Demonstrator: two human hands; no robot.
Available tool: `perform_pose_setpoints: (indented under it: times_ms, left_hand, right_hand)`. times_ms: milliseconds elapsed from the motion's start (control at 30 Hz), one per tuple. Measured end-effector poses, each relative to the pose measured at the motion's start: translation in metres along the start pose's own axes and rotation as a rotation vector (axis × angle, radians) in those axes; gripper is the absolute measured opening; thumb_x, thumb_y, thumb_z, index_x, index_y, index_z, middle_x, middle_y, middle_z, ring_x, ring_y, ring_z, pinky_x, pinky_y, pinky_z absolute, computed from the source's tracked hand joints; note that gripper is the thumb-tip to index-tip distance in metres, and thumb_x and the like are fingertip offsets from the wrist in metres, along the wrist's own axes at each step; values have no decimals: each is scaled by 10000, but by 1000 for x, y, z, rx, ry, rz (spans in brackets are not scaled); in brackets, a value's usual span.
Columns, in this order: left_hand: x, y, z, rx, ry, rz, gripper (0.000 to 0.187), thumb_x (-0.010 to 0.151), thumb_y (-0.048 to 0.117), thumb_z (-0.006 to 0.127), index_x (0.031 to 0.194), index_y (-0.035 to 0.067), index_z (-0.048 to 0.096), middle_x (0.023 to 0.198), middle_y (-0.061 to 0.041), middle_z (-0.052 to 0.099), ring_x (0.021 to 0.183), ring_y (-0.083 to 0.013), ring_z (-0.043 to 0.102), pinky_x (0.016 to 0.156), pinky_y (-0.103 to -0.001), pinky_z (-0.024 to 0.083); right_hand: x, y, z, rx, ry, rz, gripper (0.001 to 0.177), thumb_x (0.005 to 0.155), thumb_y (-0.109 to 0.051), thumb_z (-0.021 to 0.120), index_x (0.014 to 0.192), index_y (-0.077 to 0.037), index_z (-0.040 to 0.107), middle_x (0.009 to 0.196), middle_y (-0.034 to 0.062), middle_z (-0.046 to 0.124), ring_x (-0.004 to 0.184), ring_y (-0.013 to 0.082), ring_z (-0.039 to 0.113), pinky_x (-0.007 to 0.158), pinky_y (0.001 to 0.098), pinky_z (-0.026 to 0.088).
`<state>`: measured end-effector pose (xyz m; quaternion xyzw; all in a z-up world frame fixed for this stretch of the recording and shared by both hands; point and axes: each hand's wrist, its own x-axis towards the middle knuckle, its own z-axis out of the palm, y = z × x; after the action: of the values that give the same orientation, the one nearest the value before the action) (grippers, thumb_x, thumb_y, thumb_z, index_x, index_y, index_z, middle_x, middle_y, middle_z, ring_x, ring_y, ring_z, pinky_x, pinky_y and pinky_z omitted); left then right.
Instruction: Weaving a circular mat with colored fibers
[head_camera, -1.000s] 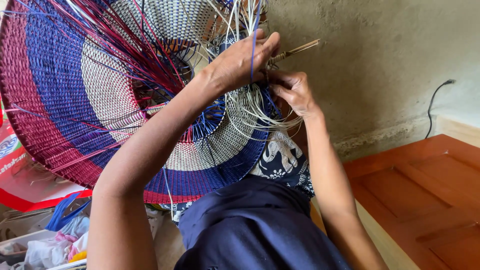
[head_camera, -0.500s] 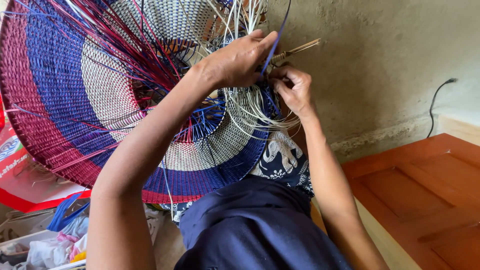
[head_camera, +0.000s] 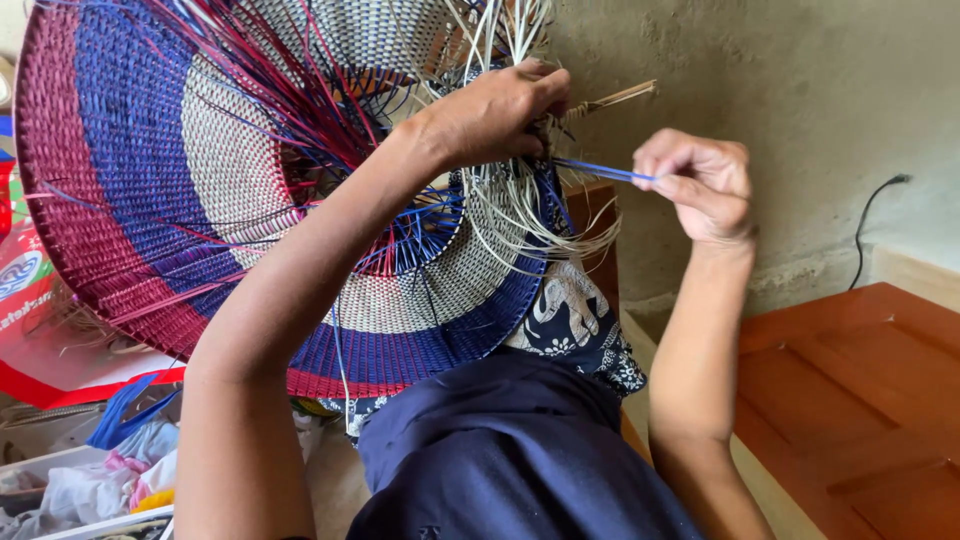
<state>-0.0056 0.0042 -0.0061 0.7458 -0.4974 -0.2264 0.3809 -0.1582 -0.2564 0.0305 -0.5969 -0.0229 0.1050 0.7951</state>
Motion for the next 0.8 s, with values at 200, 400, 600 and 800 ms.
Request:
perform_pose_setpoints:
  times_ms: [200,400,600,800]
  left_hand:
    - [-4,-1,8,94,47,42,473,750,93,837,1160,-43,646,1325,-212,666,1310,-418,541,1050,-481,528]
    - [-9,12,3,141,52,84,448,788,103,821,1169,-37,634,1293,-165,686,1397,-408,431,1128,-513,443]
    - [-17,53,-16,310,54,30,495,835,223,778,1272,47,626,1587,-166,419,1492,-328,262,1148,-710,251]
    - [-25,96,-41,42,508,-211,666,1000,473,690,495,46,617,402,-64,507,298,-215,456,372,-358,425]
  right_hand:
    - [-28,-23,-28,262,142,-160,176,925,-77,630,1069,-102,728,967,83,725,888,179,708,1020,332,574]
    - [-42,-78,-26,266,242,-230,136,957,-234,685,1089,-202,681,1003,21,696,774,124,651,686,243,537]
    - [-49,-124,30,-96,224,-323,156,995,-288,582,1130,-210,572,1071,59,617,756,149,658,564,237,573]
    - [-25,-153,145,-361,43,-390,130,912,-120,588,1041,-128,578,1092,147,683,831,196,770,756,245,694]
